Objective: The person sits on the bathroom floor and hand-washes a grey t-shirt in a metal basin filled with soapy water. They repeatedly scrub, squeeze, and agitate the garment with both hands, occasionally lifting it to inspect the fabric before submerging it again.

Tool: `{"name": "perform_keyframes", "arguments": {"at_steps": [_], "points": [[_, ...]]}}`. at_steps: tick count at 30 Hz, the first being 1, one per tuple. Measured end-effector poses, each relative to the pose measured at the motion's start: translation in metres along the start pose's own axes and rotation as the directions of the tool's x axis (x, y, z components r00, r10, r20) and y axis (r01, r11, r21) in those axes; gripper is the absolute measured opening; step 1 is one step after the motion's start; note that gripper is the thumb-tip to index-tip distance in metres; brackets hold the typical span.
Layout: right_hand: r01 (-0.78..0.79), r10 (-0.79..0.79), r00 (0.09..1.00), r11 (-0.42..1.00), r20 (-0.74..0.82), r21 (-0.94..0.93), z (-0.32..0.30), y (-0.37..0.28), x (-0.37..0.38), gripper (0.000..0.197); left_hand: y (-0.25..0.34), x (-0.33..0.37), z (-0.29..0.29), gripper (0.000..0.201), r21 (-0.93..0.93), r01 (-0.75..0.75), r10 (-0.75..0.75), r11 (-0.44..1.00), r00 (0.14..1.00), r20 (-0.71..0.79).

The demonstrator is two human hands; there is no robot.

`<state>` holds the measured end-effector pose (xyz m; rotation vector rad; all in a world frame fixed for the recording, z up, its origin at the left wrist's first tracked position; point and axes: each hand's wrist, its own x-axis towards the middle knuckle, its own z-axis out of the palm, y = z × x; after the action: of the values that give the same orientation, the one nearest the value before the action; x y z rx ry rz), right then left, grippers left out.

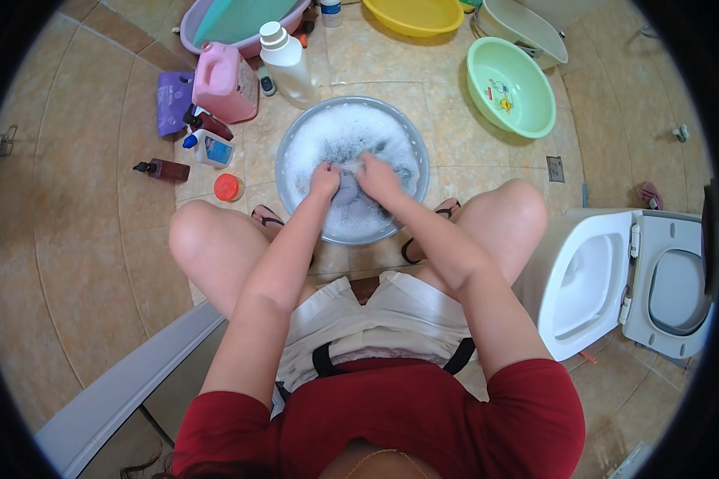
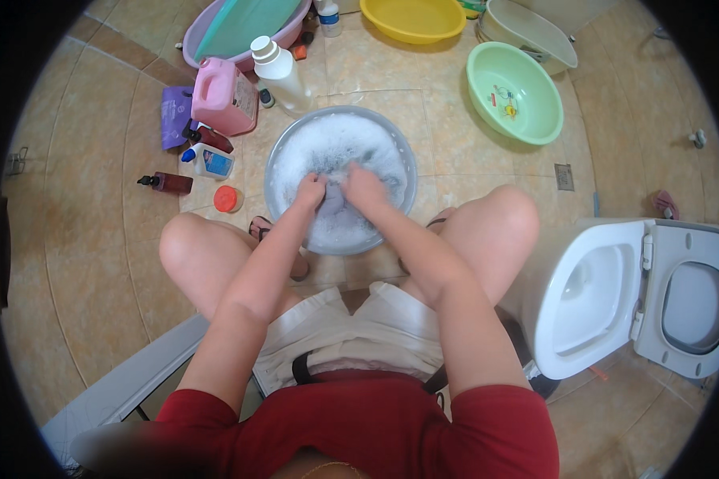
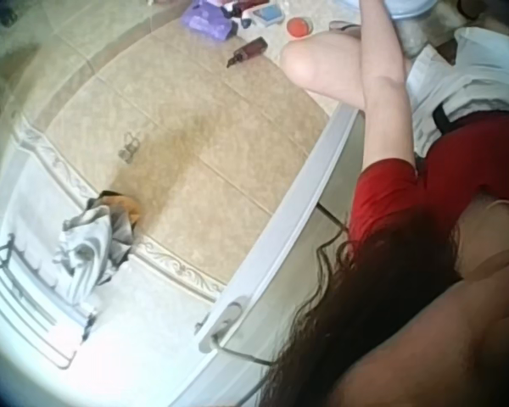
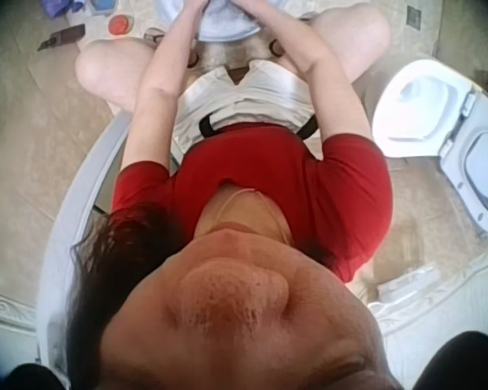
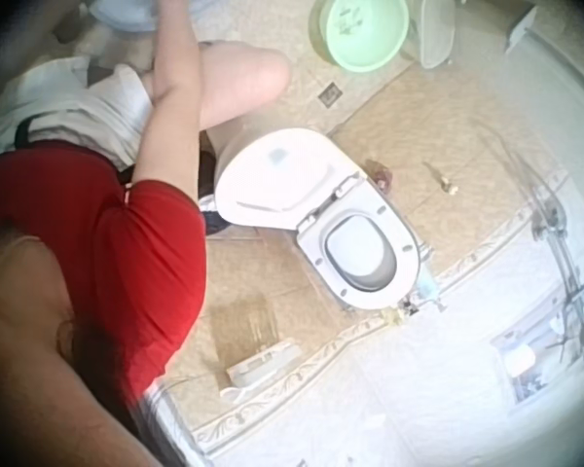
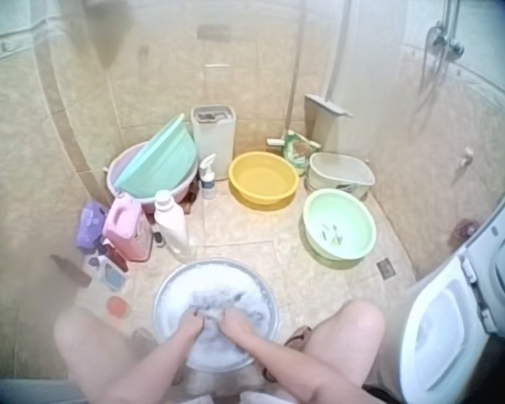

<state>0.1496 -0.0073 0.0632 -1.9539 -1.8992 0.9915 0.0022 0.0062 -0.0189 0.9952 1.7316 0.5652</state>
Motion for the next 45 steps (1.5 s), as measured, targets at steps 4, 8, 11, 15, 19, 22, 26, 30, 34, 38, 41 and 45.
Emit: {"name": "perform_keyframes", "arguments": {"at_steps": [4, 8, 11, 15, 19, 22, 26, 30, 34, 38, 41, 45], "points": [[0.131, -0.106, 0.986, 0.967, -0.126, 0.216, -0.02, -0.06, -0.025, 0.032, 0.067, -0.049, -0.015, 0.032, -0.632, 0.3, -0.189, 0.715, 0.953, 0.239], [0.281, -0.251, 0.949, 0.948, -0.193, 0.149, -0.024, -0.079, -0.041, 0.028, 0.095, -0.063, -0.025, 0.037, -0.765, 0.394, -0.164, 0.51, 0.917, 0.363], [0.258, -0.21, 0.919, 0.96, -0.334, 0.107, -0.033, -0.073, -0.026, 0.027, 0.101, -0.073, -0.024, 0.037, -0.706, 0.263, -0.079, 0.658, 0.956, 0.283], [0.076, -0.039, 0.96, 0.99, -0.277, 0.122, -0.053, -0.073, -0.017, 0.022, 0.102, -0.075, -0.017, 0.036, -0.655, 0.171, 0.024, 0.736, 0.96, 0.278], [0.336, -0.261, 0.888, 0.93, -0.38, 0.146, -0.039, -0.08, -0.037, 0.021, 0.099, -0.058, -0.031, 0.034, -0.663, 0.205, -0.048, 0.72, 0.968, 0.248], [0.37, -0.295, 0.896, 0.909, -0.333, 0.19, -0.048, -0.084, -0.041, 0.022, 0.114, -0.073, -0.033, 0.033, -0.704, 0.189, -0.008, 0.684, 0.968, 0.253], [0.097, -0.01, 0.963, 0.945, -0.268, 0.313, -0.066, -0.06, -0.008, 0.036, 0.134, -0.086, -0.041, 0.031, -0.646, 0.118, 0.035, 0.754, 0.975, 0.218], [-0.048, 0.101, 0.994, 0.716, -0.035, 0.697, -0.081, -0.023, 0.012, 0.032, 0.133, -0.076, -0.068, 0.034, -0.554, -0.012, 0.087, 0.832, 0.99, 0.109], [-0.099, 0.052, 0.995, 0.617, 0.086, 0.781, -0.106, -0.014, 0.004, 0.02, 0.112, -0.061, -0.089, 0.036, -0.15, -0.044, 0.054, 0.988, 0.997, 0.061], [-0.11, -0.025, 0.987, 0.616, 0.158, 0.78, -0.113, -0.021, -0.008, 0.019, 0.103, -0.065, -0.089, 0.033, 0.393, -0.319, 0.266, 0.862, 0.946, 0.184], [0.063, -0.167, 0.983, 0.687, 0.073, 0.723, -0.109, -0.021, -0.007, 0.018, 0.113, -0.088, -0.067, 0.032, 0.032, -0.665, 0.657, 0.746, 0.744, 0.123], [0.224, -0.288, 0.957, 0.779, 0.016, 0.586, -0.12, -0.035, -0.015, 0.017, 0.115, -0.087, -0.066, 0.036, 0.081, -0.587, 0.526, 0.806, 0.772, 0.357]]}}
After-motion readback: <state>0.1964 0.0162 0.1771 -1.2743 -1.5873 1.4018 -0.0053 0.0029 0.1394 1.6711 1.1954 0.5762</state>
